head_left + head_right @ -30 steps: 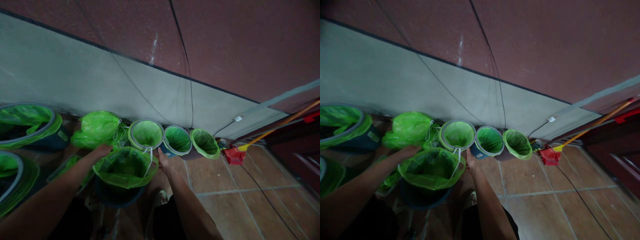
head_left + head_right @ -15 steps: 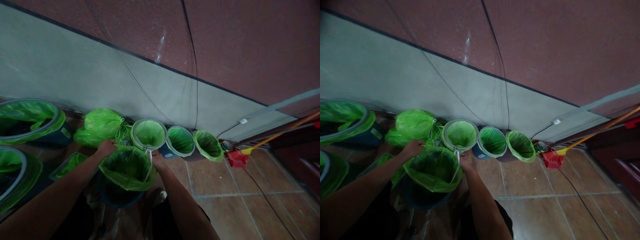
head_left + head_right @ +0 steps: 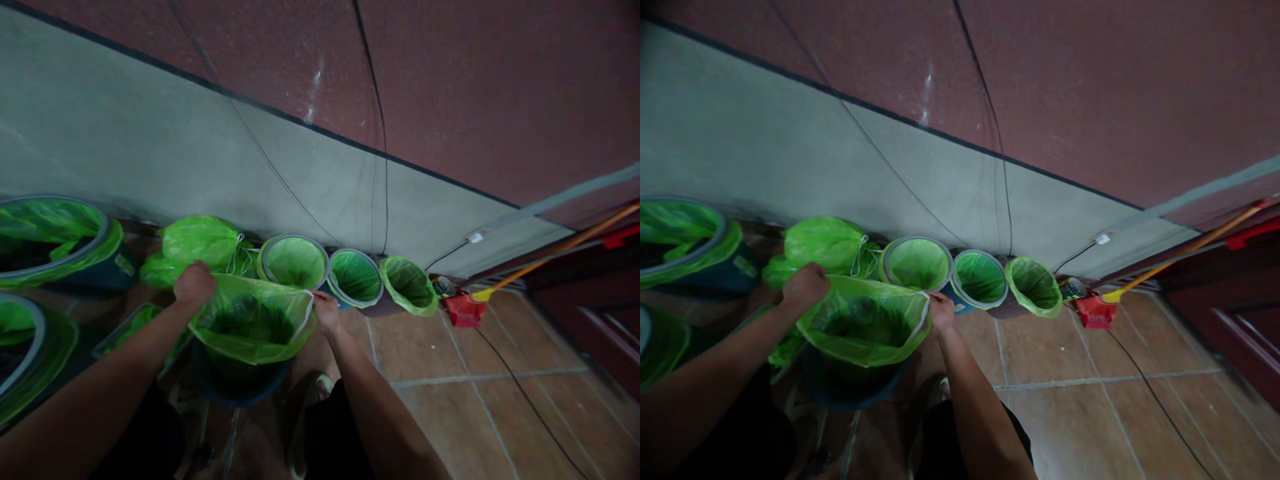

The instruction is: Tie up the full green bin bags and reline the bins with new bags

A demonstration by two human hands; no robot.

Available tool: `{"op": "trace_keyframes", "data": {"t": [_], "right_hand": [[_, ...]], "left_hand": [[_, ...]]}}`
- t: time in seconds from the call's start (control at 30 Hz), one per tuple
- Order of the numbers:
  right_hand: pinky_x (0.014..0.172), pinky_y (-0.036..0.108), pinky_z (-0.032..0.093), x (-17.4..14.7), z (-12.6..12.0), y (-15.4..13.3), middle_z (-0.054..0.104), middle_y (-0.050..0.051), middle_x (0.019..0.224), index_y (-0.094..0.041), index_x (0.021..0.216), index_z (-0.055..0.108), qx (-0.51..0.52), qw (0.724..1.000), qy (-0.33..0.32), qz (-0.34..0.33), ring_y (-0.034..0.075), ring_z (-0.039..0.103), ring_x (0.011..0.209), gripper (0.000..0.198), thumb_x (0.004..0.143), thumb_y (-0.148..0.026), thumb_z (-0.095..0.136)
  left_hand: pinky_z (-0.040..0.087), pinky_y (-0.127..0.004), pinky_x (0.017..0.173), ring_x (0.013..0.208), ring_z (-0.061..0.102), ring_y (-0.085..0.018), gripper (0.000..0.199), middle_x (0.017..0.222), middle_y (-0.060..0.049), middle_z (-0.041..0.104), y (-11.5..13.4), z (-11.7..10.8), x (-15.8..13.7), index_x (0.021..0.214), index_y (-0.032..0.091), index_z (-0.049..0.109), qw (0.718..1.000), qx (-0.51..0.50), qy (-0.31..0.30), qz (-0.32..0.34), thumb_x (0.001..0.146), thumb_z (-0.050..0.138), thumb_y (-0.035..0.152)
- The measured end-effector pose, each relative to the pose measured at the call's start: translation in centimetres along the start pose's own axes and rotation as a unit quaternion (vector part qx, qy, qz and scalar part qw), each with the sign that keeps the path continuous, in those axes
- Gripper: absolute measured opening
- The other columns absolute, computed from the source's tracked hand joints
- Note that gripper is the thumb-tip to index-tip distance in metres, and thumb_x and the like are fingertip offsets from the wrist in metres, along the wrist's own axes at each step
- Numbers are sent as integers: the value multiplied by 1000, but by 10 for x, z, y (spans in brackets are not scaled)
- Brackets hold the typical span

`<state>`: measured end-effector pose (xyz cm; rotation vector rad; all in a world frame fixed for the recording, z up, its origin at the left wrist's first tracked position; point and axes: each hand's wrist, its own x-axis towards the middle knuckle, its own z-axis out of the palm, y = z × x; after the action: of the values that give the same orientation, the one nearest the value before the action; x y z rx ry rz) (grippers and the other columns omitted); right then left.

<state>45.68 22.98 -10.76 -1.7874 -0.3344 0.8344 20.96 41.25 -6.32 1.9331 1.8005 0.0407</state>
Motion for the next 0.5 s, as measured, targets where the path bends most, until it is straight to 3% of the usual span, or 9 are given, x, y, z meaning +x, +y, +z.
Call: {"op": "trace_keyframes", "data": {"t": [0.1,0.17,0.3,0.4,0.5], "right_hand": [[62,27,50,-11,-14,-8,69,5,73,-16,80,68,-22,999,-23,32,16,63,67,24,75,-39,63],[56,26,47,-23,-21,-12,67,4,70,-17,83,67,-39,995,-49,73,15,60,62,30,81,-47,60],[55,27,44,-49,-26,-16,67,5,74,-19,90,65,-69,980,-103,154,15,58,60,40,86,-57,53],[57,26,43,-56,-27,-12,65,3,68,-17,83,64,-65,981,-123,136,13,56,59,33,81,-50,62],[56,23,40,-55,-27,-5,59,-3,59,-17,71,62,-47,988,-107,98,10,51,54,23,68,-37,72]], "left_hand": [[48,-40,95,113,61,-32,40,120,-20,64,18,-3,-11,120,7,56,996,9,58,73,82,47,16],[48,-36,96,110,63,-27,36,117,-16,67,35,2,-27,117,10,58,986,-23,47,155,84,48,20],[49,-32,93,100,66,-21,31,111,-9,71,67,35,-70,110,16,61,950,-117,-72,282,87,47,30],[47,-32,97,106,65,-21,32,117,-10,69,80,71,-99,112,16,61,919,-167,-167,317,84,48,23],[46,-31,95,104,65,-21,31,112,-10,71,86,101,-121,109,15,63,890,-195,-234,339,85,43,18]]}}
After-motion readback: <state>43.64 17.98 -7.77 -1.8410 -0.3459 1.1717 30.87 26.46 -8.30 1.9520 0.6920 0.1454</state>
